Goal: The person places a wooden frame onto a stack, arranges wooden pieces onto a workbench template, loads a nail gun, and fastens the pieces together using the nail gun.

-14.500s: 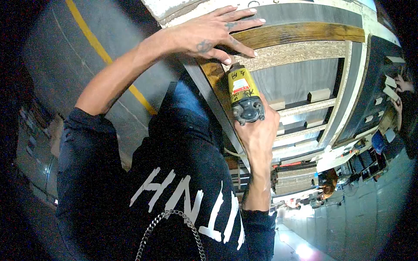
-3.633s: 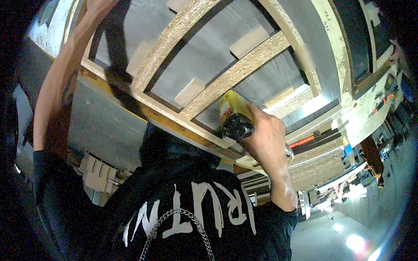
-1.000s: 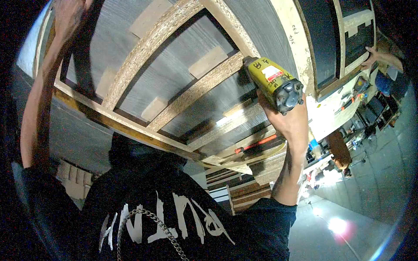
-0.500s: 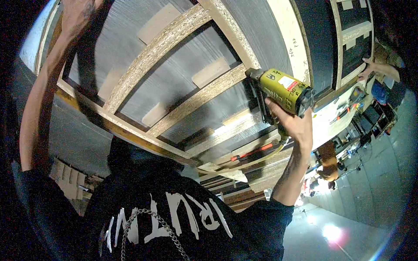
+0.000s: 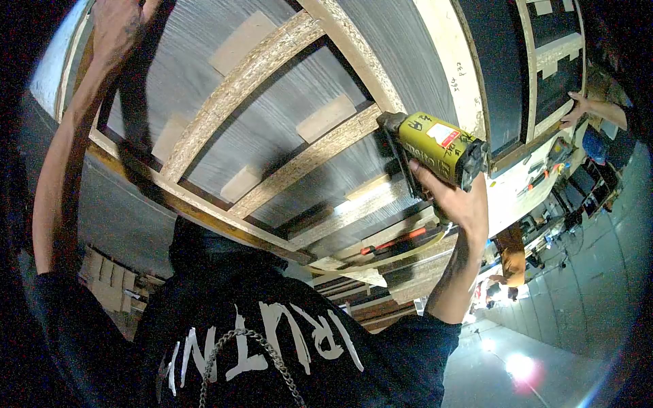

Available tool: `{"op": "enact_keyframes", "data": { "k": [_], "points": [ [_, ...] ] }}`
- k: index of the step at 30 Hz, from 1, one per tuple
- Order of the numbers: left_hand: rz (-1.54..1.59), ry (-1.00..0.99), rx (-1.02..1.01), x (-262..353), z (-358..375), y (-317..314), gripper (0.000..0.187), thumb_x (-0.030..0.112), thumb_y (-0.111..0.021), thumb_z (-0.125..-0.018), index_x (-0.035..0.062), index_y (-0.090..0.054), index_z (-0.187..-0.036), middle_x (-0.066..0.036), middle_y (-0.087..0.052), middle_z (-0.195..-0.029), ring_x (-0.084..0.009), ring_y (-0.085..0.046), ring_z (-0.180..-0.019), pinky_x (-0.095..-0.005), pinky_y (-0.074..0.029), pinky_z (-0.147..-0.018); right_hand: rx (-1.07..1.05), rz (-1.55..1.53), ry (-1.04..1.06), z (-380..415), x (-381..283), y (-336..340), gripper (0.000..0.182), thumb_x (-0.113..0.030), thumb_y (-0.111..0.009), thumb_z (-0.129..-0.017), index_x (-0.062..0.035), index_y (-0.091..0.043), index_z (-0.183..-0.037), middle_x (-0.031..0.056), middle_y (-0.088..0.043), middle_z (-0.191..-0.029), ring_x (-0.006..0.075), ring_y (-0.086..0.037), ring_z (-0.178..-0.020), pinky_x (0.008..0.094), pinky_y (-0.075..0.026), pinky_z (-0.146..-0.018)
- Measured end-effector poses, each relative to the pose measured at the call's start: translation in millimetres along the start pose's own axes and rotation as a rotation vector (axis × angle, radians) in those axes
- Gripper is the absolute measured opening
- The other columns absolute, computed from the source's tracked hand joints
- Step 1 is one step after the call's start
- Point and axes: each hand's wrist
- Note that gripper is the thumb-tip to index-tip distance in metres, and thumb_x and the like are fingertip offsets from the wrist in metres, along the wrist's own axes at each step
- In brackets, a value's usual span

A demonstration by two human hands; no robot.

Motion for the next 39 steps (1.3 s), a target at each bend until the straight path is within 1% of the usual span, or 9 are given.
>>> {"op": "enact_keyframes", "data": {
  "k": [4,8,11,25,29,32,35,36,39],
  "points": [
    [-0.005,0.017,-0.037,2,-1,3,0.071,0.046,-0.054,-0.091,-0.0012,-0.034,-0.140,-0.025,-0.039,-0.131,-0.0400,-0.037,-0.120,-0.0511,-0.030,-0.100,0.025,0.023,0.082,-5,5,0,0.042,-0.025,-0.077,-0.078,-0.0011,-0.068,-0.111,0.0129,-0.072,-0.096,0.0187,-0.069,-0.085,0.0321,-0.054,-0.077],
    [-0.003,0.031,-0.091,1,-3,7,0.071,0.047,-0.054,-0.091,-0.0012,-0.034,-0.140,-0.025,-0.038,-0.132,-0.0400,-0.036,-0.121,-0.0515,-0.030,-0.100,0.009,-0.020,0.044,-5,2,1,0.041,-0.025,-0.077,-0.078,-0.0014,-0.068,-0.111,0.0130,-0.072,-0.096,0.0187,-0.069,-0.085,0.0325,-0.054,-0.077],
    [0.011,0.021,-0.039,1,0,3,0.071,0.047,-0.053,-0.091,-0.0010,-0.034,-0.140,-0.025,-0.038,-0.131,-0.0402,-0.036,-0.121,-0.0515,-0.030,-0.101,-0.020,0.025,-0.006,-5,-3,3,0.041,-0.025,-0.077,-0.078,-0.0016,-0.068,-0.110,0.0132,-0.072,-0.098,0.0188,-0.069,-0.086,0.0329,-0.054,-0.078],
    [0.019,0.012,-0.029,-3,1,-2,0.070,0.046,-0.053,-0.092,-0.0007,-0.035,-0.140,-0.026,-0.039,-0.131,-0.0403,-0.038,-0.120,-0.0504,-0.031,-0.101,-0.012,0.062,0.104,-9,-10,9,0.038,-0.022,-0.074,-0.080,-0.0021,-0.067,-0.112,0.0129,-0.071,-0.100,0.0188,-0.068,-0.088,0.0320,-0.052,-0.081],
    [0.000,0.020,-0.036,1,0,1,0.068,0.045,-0.055,-0.092,-0.0007,-0.035,-0.140,-0.025,-0.040,-0.131,-0.0402,-0.039,-0.119,-0.0496,-0.033,-0.100,-0.175,-0.026,-0.113,-20,-19,22,0.035,-0.021,-0.074,-0.081,-0.0031,-0.067,-0.110,0.0051,-0.069,-0.083,0.0115,-0.060,-0.066,0.0273,-0.048,-0.059],
    [0.028,0.047,-0.062,8,1,4,0.069,0.045,-0.053,-0.093,-0.0007,-0.034,-0.141,-0.024,-0.038,-0.134,-0.0396,-0.037,-0.123,-0.0498,-0.032,-0.103,-0.141,-0.029,-0.058,-23,-13,22,0.033,-0.022,-0.074,-0.080,-0.0030,-0.068,-0.107,0.0027,-0.066,-0.076,0.0099,-0.057,-0.059,0.0263,-0.046,-0.054],
    [0.027,0.046,-0.050,8,-1,5,0.070,0.046,-0.053,-0.093,-0.0006,-0.034,-0.142,-0.024,-0.037,-0.135,-0.0393,-0.036,-0.125,-0.0499,-0.031,-0.105,-0.221,-0.006,-0.150,-28,-13,26,0.034,-0.023,-0.075,-0.081,-0.0039,-0.068,-0.108,0.0025,-0.066,-0.076,0.0099,-0.056,-0.059,0.0264,-0.046,-0.055],
    [0.028,0.045,-0.060,8,-2,6,0.070,0.046,-0.053,-0.093,-0.0005,-0.033,-0.142,-0.024,-0.036,-0.136,-0.0393,-0.035,-0.126,-0.0500,-0.030,-0.106,-0.251,0.063,-0.209,-29,-18,28,0.037,-0.023,-0.075,-0.081,-0.0039,-0.067,-0.111,0.0045,-0.068,-0.083,0.0104,-0.059,-0.065,0.0271,-0.048,-0.059],
    [0.045,0.081,-0.088,9,-1,5,0.070,0.045,-0.053,-0.093,-0.0002,-0.034,-0.142,-0.024,-0.036,-0.137,-0.0396,-0.035,-0.126,-0.0503,-0.030,-0.106,-0.160,0.046,-0.122,-21,-26,22,0.038,-0.020,-0.074,-0.081,-0.0032,-0.066,-0.114,0.0075,-0.070,-0.092,0.0124,-0.063,-0.075,0.0283,-0.051,-0.068]
  ]
}}
Point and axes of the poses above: each hand's wrist, its own z-axis away from the middle knuckle, its own y-axis out of the back of the hand, x = y × z
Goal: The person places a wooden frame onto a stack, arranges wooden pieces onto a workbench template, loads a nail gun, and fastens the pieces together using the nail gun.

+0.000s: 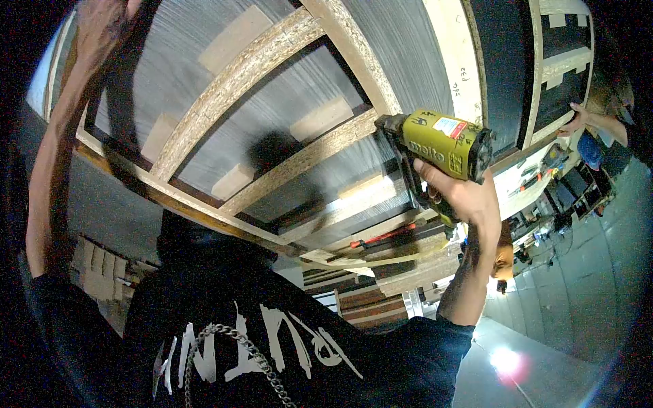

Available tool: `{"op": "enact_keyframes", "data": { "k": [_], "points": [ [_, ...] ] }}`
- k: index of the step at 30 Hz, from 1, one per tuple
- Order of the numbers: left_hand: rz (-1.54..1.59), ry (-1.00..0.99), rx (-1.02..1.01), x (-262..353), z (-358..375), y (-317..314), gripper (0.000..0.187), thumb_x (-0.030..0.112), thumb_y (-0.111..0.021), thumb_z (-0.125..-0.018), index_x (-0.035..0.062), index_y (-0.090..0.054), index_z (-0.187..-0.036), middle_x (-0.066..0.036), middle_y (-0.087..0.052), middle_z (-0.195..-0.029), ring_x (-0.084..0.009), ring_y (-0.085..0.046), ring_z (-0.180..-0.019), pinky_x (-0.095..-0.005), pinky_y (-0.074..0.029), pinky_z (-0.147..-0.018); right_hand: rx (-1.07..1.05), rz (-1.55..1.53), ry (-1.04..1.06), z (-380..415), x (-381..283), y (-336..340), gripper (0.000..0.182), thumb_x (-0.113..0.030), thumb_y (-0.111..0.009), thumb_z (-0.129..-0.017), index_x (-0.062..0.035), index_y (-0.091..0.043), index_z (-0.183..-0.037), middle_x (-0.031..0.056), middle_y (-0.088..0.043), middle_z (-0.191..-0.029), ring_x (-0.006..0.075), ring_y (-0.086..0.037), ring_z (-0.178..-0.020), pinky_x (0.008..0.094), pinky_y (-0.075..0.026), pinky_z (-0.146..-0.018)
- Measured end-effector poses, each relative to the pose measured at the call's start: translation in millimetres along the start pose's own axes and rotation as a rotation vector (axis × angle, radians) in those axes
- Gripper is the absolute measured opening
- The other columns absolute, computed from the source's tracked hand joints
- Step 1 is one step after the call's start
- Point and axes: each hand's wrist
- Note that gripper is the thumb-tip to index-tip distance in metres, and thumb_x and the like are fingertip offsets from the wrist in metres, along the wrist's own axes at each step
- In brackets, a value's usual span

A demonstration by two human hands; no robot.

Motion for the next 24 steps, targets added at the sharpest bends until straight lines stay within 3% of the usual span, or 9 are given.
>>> {"op": "enact_keyframes", "data": {
  "k": [1,5,8,10,13,17,19,24],
  "points": [
    [0.001,0.000,-0.004,-1,0,-1,0.070,0.045,-0.053,-0.093,-0.0002,-0.034,-0.142,-0.024,-0.036,-0.137,-0.0396,-0.035,-0.126,-0.0503,-0.030,-0.106,0.039,-0.055,0.060,1,4,-4,0.038,-0.017,-0.075,-0.081,-0.0023,-0.066,-0.114,0.0097,-0.071,-0.098,0.0147,-0.065,-0.084,0.0298,-0.052,-0.076],
    [-0.026,-0.044,0.056,-3,0,-5,0.069,0.044,-0.054,-0.093,0.0004,-0.034,-0.142,-0.024,-0.037,-0.136,-0.0397,-0.035,-0.126,-0.0500,-0.030,-0.106,0.037,-0.043,0.045,5,3,-8,0.039,-0.016,-0.075,-0.080,-0.0015,-0.065,-0.115,0.0115,-0.071,-0.103,0.0170,-0.066,-0.092,0.0317,-0.052,-0.081],
    [-0.042,-0.025,0.051,-4,-1,-3,0.069,0.044,-0.055,-0.092,0.0006,-0.035,-0.142,-0.023,-0.039,-0.134,-0.0398,-0.035,-0.126,-0.0497,-0.031,-0.106,0.097,-0.015,0.182,12,8,-17,0.038,-0.017,-0.073,-0.081,-0.0018,-0.065,-0.115,0.0130,-0.070,-0.103,0.0192,-0.067,-0.094,0.0329,-0.052,-0.083],
    [0.025,-0.059,0.045,-4,0,0,0.070,0.046,-0.055,-0.092,0.0003,-0.035,-0.141,-0.023,-0.040,-0.132,-0.0393,-0.037,-0.124,-0.0497,-0.031,-0.104,0.101,0.065,0.088,17,8,-24,0.038,-0.019,-0.072,-0.081,-0.0023,-0.065,-0.114,0.0140,-0.070,-0.104,0.0224,-0.068,-0.095,0.0340,-0.052,-0.084],
    [-0.020,-0.076,0.059,1,0,5,0.069,0.047,-0.054,-0.092,-0.0002,-0.037,-0.139,-0.023,-0.042,-0.130,-0.0386,-0.039,-0.121,-0.0494,-0.032,-0.102,0.153,0.135,0.229,21,11,-33,0.035,-0.021,-0.071,-0.081,-0.0059,-0.067,-0.112,0.0129,-0.070,-0.103,0.0240,-0.068,-0.097,0.0343,-0.052,-0.084],
    [-0.028,-0.067,0.075,-1,0,2,0.069,0.048,-0.053,-0.092,-0.0008,-0.039,-0.138,-0.023,-0.043,-0.128,-0.0384,-0.040,-0.118,-0.0491,-0.032,-0.101,0.195,0.128,0.209,22,16,-41,0.033,-0.022,-0.071,-0.082,-0.0058,-0.068,-0.110,0.0136,-0.070,-0.102,0.0247,-0.069,-0.096,0.0348,-0.052,-0.083],
    [-0.034,-0.033,0.043,3,-1,7,0.069,0.049,-0.053,-0.092,-0.0016,-0.039,-0.137,-0.024,-0.043,-0.128,-0.0391,-0.040,-0.118,-0.0499,-0.032,-0.100,0.244,0.191,0.343,19,24,-45,0.034,-0.025,-0.070,-0.082,-0.0044,-0.068,-0.109,0.0144,-0.070,-0.102,0.0269,-0.068,-0.095,0.0359,-0.053,-0.083],
    [-0.008,-0.027,0.048,-2,-1,3,0.071,0.050,-0.052,-0.092,-0.0031,-0.038,-0.137,-0.026,-0.043,-0.127,-0.0404,-0.040,-0.118,-0.0504,-0.032,-0.101,0.311,0.148,0.320,22,25,-55,0.036,-0.029,-0.070,-0.082,-0.0037,-0.068,-0.108,0.0150,-0.070,-0.100,0.0281,-0.068,-0.094,0.0372,-0.053,-0.083]
  ]
}}
Point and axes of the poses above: each hand's wrist, its own z-axis away from the middle knuckle, its own y-axis out of the back of the hand, x = y × z
